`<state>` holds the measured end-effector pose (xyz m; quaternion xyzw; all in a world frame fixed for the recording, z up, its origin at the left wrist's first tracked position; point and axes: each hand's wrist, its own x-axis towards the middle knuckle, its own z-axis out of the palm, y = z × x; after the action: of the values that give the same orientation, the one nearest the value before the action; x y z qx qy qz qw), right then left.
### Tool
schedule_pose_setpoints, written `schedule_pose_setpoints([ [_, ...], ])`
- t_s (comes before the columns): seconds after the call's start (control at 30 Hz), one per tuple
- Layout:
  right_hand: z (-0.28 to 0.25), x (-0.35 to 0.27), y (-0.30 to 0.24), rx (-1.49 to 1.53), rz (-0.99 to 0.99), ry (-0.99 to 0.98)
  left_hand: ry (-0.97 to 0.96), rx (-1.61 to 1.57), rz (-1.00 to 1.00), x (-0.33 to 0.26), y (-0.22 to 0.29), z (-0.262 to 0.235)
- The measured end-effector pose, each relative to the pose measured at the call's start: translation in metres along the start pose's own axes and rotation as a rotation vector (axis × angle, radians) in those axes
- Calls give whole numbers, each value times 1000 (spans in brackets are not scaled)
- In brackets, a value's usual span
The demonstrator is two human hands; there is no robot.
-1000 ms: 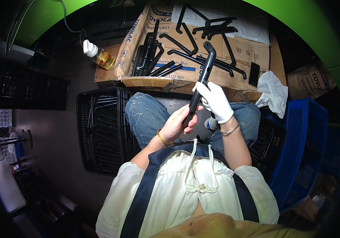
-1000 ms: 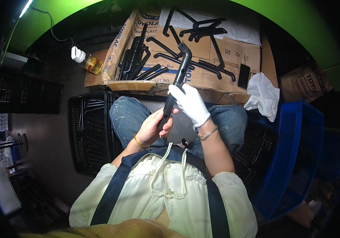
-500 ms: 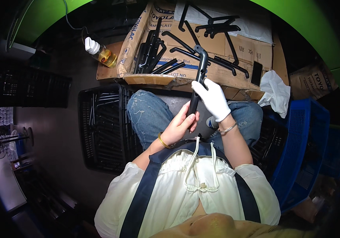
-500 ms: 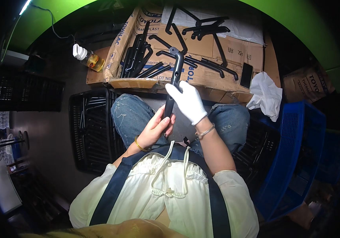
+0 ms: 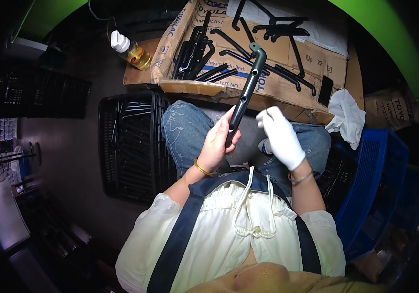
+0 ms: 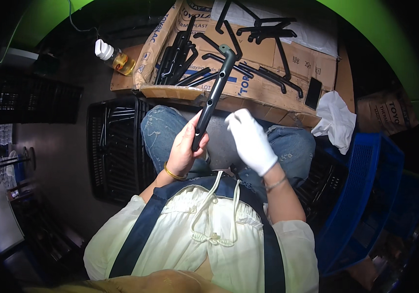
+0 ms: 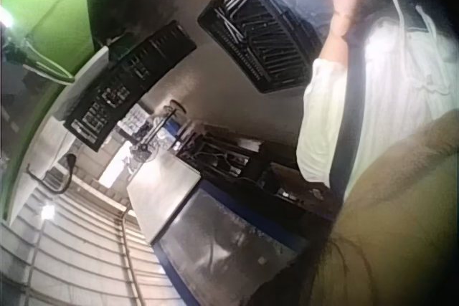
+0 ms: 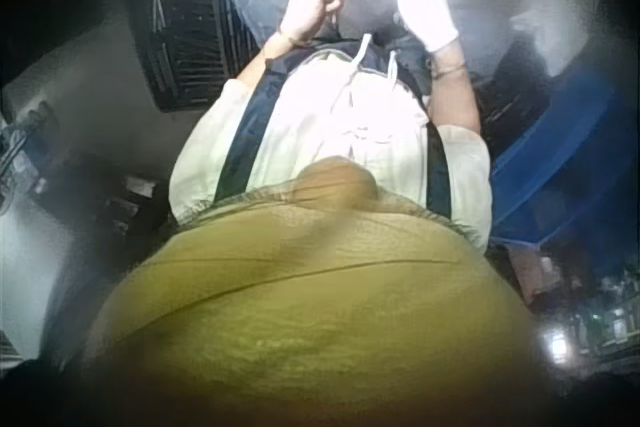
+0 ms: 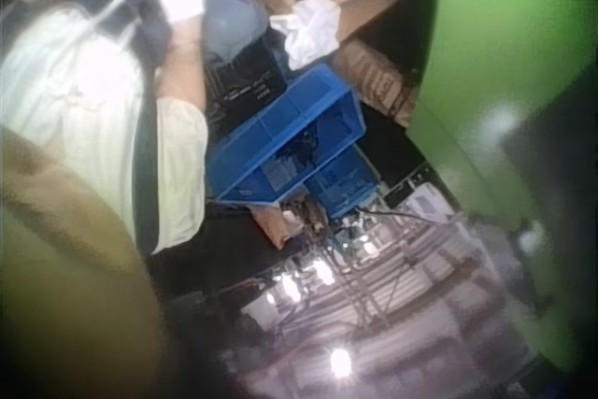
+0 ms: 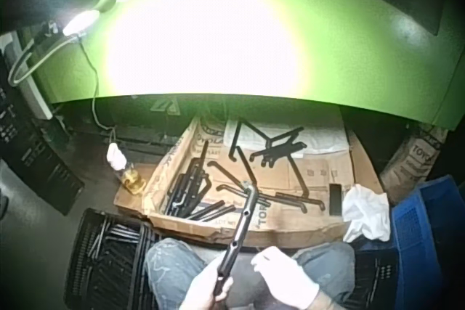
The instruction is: Inserting plastic caps into the ends of black L-shaped metal tubes.
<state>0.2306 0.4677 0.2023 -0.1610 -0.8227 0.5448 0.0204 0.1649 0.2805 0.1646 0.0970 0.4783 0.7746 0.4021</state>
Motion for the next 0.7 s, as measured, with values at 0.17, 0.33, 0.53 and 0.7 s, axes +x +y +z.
schedule_pose_setpoints([
  [0.17,11,-26,-19,-230,-125,-194,61,88,-10,-1,4,1],
  [0.33,22,-31,-7,-302,-241,-162,98,185,-47,-4,7,9],
  [0.53,27,-23,-9,-345,-313,-226,100,287,-27,-7,5,8],
  [0.7,27,-23,-14,-375,-319,-228,90,308,-5,-8,8,8],
])
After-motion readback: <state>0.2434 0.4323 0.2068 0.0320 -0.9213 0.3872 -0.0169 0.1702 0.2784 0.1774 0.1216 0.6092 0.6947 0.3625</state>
